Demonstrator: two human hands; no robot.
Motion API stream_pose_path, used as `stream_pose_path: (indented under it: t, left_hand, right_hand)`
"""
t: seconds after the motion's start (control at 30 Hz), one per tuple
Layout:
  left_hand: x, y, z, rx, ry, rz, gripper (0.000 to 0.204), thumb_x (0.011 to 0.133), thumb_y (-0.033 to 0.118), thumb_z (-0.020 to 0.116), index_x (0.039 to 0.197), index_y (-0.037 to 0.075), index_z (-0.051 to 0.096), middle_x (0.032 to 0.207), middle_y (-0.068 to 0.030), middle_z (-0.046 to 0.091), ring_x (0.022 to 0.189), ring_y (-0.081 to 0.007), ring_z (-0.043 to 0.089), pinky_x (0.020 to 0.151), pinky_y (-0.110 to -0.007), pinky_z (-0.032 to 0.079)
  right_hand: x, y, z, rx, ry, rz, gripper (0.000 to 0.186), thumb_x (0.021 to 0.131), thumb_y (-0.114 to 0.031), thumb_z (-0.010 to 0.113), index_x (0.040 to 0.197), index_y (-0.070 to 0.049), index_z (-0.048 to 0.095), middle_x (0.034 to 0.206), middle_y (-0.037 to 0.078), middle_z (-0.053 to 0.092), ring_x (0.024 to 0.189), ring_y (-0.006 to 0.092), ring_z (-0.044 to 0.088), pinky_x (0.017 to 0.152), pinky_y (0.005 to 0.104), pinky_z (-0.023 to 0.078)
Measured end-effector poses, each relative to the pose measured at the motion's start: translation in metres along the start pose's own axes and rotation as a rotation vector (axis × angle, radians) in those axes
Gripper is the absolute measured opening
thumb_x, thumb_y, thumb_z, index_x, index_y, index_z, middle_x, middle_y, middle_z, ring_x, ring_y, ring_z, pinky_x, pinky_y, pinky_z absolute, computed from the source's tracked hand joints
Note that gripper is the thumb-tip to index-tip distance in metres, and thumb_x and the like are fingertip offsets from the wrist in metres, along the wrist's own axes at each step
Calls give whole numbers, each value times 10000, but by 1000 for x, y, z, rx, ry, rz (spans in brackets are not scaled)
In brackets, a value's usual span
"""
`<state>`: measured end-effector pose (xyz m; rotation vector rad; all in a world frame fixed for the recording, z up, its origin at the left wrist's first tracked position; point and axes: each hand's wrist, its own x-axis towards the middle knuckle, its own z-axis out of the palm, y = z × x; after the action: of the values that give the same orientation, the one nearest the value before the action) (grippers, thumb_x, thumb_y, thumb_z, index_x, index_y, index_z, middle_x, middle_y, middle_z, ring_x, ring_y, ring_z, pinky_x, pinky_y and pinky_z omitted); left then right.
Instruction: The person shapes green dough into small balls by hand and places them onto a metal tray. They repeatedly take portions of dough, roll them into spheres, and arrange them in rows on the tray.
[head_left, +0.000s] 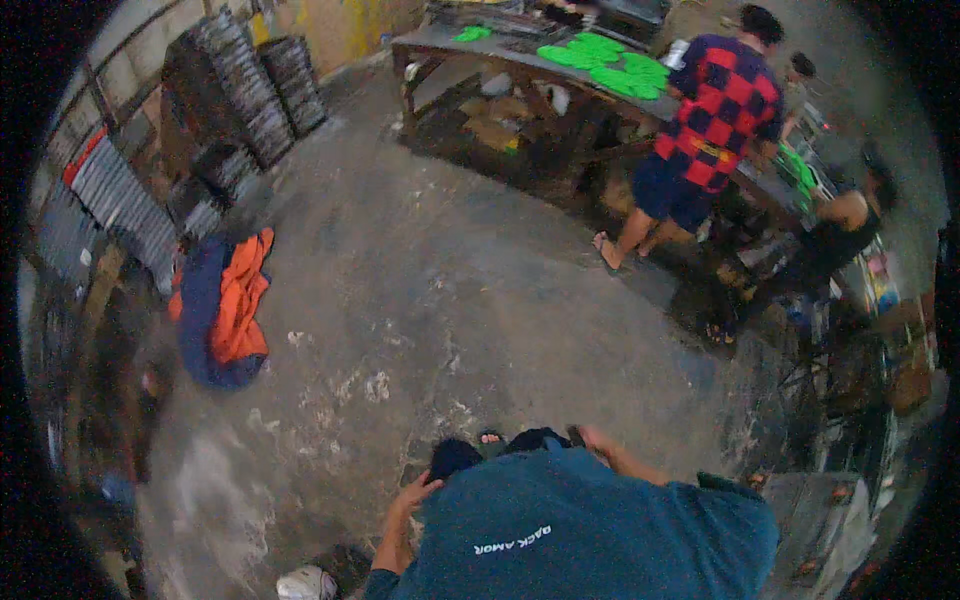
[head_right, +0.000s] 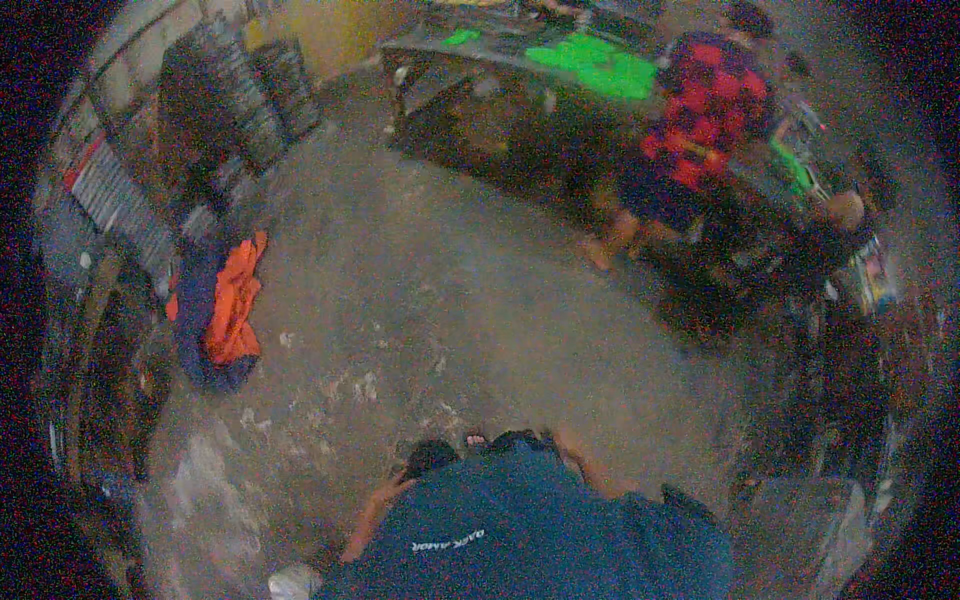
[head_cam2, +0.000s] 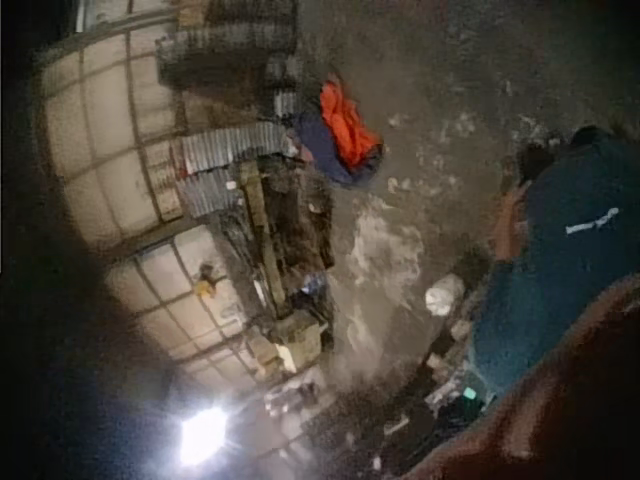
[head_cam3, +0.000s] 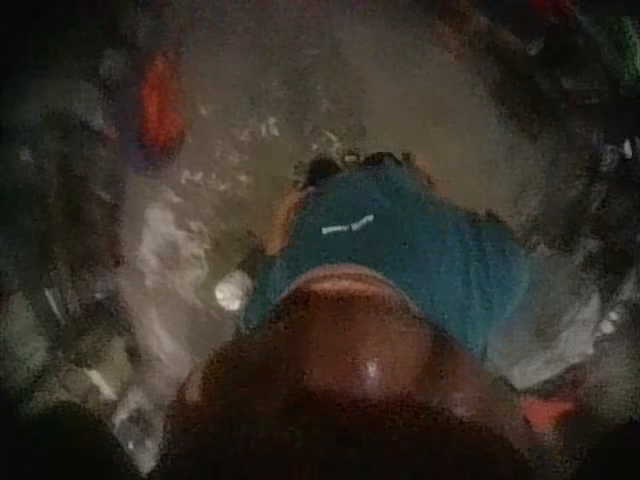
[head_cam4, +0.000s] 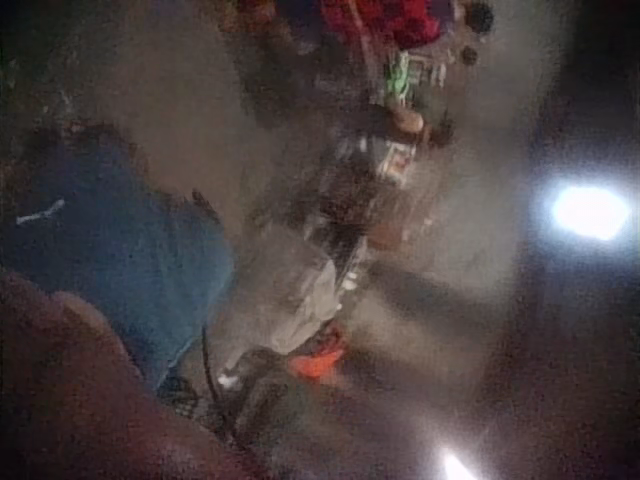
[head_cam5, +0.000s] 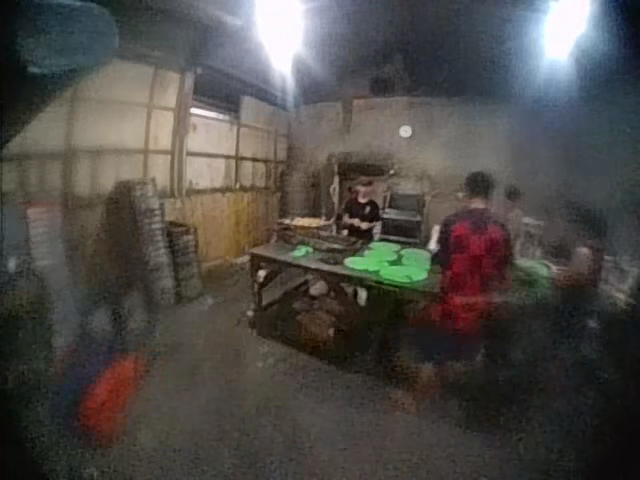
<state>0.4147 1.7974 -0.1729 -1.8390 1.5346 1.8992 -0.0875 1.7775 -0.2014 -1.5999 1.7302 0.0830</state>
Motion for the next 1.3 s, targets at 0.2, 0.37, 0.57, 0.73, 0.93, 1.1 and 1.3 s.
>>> stream_pose_path:
  t: [0.2, 0.37, 0.57, 0.73, 0.93, 1.1, 1.3]
  left_hand:
    - [3, 3, -56, -845, -194, -346, 720, 901, 466, 515, 1428, 39, 275, 1393, -157, 417, 1252, -274, 428, 1010, -386, 362]
    - [119, 70, -214, -694, 41, -200, 673, 914, 418, 512, 1423, 38, 289, 1399, -167, 407, 1262, -268, 421, 1006, -374, 365]
    - [285, 291, -505, -365, 460, 207, 618, 929, 359, 509, 1416, 37, 306, 1406, -179, 394, 1273, -261, 412, 1002, -359, 369]
    - [350, 561, -685, -30, 474, 552, 429, 921, 360, 511, 1108, -5, 639, 1156, -130, 627, 951, -183, 600, 856, -303, 442]
    - [482, 742, -674, -143, -269, 708, 332, 916, 315, 546, 944, 22, 699, 904, -69, 682, 748, -103, 564, 727, -253, 456]
    - [577, 772, -710, -337, -341, 576, 338, 933, 273, 539, 1160, 26, 582, 1091, -85, 638, 931, -129, 587, 777, -267, 475]
    - [650, 782, -834, -796, -101, 385, 327, 946, 249, 513, 1169, 13, 556, 1092, -115, 627, 968, -187, 613, 834, -315, 504]
  right_hand:
    - [202, -171, -242, 171, 366, -97, 358, 836, -257, 553, 1103, -27, 613, 881, 129, 667, 810, 207, 629, 733, 342, 487]
    - [346, -206, -262, 305, 463, -64, 324, 836, -240, 552, 1059, -13, 609, 817, 119, 661, 734, 204, 627, 679, 350, 493]
    - [360, -151, -124, 452, -15, 127, 237, 823, -206, 535, 943, -27, 632, 822, 171, 660, 774, 237, 634, 692, 401, 496]
    - [421, -178, -140, 409, -198, 439, 238, 819, -200, 536, 951, -28, 637, 821, 171, 661, 785, 239, 633, 700, 406, 494]
    - [616, -181, -270, 235, 64, 281, 241, 815, -193, 538, 959, -30, 642, 819, 171, 662, 797, 241, 632, 710, 411, 491]
    - [828, -239, -535, 556, 367, 233, 277, 865, -219, 568, 1060, -27, 613, 776, 31, 613, 654, 118, 548, 572, 292, 452]
    - [951, -338, -841, 923, 499, -158, 405, 889, -186, 574, 1245, -10, 498, 963, 45, 654, 801, 82, 603, 592, 209, 407]
